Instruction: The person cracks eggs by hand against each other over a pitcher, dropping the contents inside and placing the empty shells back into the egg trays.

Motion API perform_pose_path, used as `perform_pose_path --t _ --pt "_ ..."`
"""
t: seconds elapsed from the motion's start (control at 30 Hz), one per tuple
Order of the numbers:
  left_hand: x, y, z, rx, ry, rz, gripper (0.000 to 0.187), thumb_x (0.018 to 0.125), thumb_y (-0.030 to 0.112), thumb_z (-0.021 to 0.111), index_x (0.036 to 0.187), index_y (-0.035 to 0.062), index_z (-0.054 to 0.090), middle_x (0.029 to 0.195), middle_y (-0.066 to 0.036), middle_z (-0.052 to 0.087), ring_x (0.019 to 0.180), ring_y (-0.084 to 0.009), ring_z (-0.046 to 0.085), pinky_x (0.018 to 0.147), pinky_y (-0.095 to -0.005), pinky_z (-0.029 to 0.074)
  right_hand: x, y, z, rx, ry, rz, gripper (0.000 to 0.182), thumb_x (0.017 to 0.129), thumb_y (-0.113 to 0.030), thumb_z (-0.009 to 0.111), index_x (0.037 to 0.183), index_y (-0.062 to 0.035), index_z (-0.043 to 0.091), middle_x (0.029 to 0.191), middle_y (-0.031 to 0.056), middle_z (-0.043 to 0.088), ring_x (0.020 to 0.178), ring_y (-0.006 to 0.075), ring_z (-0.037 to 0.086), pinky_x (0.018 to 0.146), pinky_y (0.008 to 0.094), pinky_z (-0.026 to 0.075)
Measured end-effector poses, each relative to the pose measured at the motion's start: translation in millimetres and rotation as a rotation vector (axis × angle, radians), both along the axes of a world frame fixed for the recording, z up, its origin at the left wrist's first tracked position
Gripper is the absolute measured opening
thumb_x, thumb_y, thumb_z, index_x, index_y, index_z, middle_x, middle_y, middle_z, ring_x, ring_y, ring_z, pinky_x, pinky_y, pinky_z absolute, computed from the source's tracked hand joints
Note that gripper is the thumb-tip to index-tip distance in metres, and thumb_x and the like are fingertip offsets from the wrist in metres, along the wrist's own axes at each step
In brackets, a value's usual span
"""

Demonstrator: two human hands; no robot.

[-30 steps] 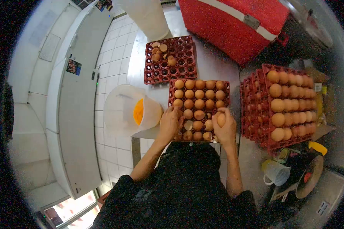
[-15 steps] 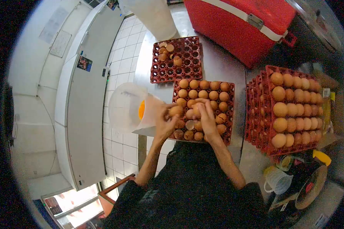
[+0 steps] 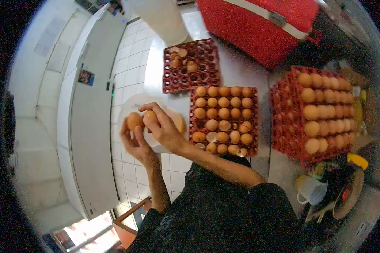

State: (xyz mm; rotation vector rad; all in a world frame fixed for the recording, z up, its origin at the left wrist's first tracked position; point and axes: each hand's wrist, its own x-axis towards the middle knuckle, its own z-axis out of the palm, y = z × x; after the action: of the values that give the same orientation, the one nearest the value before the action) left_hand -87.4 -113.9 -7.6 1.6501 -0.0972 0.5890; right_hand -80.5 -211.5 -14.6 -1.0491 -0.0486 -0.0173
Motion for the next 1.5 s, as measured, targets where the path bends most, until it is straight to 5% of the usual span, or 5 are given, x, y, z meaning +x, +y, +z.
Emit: perform_pose_path --t 0.27,0.7,0.9,1.07,1.5 --pt "38.8 86.6 11.1 0.098 0.370 -0.392 0.042 0.100 0.016 0.064 0.136 -0.0026 0.053 0.128 -0.016 0.061 0.109 -0.0204 0.065 0.094 -0.0320 0.054 43.4 8.6 -7.2 -0.490 -0.272 0.041 0.049 0.085 -0.012 0.071 0.132 -0.0062 0.058 0.111 0.0194 0.068 0.102 0.0329 0.068 0.094 0.0384 0.053" --pt "61.1 90.5 0.1 0.236 0.311 -0.479 0.043 0.088 0.000 0.067 0.125 0.0022 0.047 0.112 -0.013 0.059 0.105 -0.0228 0.067 0.082 -0.0319 0.056 71.5 5.3 -13.5 -0.005 0.132 0.416 0.042 0.099 -0.018 0.056 0.131 -0.0018 0.035 0.100 0.0094 0.058 0.079 0.0114 0.057 0.069 0.0255 0.048" --pt "69.1 88.9 26.7 0.468 0.212 -0.498 0.040 0.086 0.004 0.072 0.123 0.0028 0.054 0.099 -0.019 0.072 0.095 -0.0287 0.073 0.079 -0.0359 0.057 74.6 -4.7 -4.8 -0.583 -0.301 0.355 0.045 0.093 -0.017 0.060 0.132 0.0026 0.048 0.119 0.0210 0.057 0.119 0.0306 0.057 0.099 0.0366 0.048" --pt "78.0 90.9 16.5 0.670 0.071 -0.479 0.039 0.085 0.004 0.074 0.120 0.0028 0.057 0.102 -0.019 0.072 0.093 -0.0340 0.074 0.079 -0.0386 0.058 76.9 -3.5 -3.8 -0.940 -0.602 0.287 0.042 0.089 -0.017 0.062 0.121 0.0063 0.048 0.123 0.0326 0.053 0.112 0.0469 0.057 0.099 0.0463 0.048" --pt "89.7 117.5 38.8 1.038 -0.211 -0.299 0.047 0.076 -0.002 0.078 0.118 0.0091 0.061 0.099 -0.013 0.070 0.086 -0.0328 0.071 0.070 -0.0386 0.058 96.8 13.0 3.4 -1.120 -0.974 -0.017 0.035 0.090 -0.008 0.054 0.121 0.0077 0.049 0.106 0.0221 0.056 0.100 0.0378 0.060 0.086 0.0443 0.050"
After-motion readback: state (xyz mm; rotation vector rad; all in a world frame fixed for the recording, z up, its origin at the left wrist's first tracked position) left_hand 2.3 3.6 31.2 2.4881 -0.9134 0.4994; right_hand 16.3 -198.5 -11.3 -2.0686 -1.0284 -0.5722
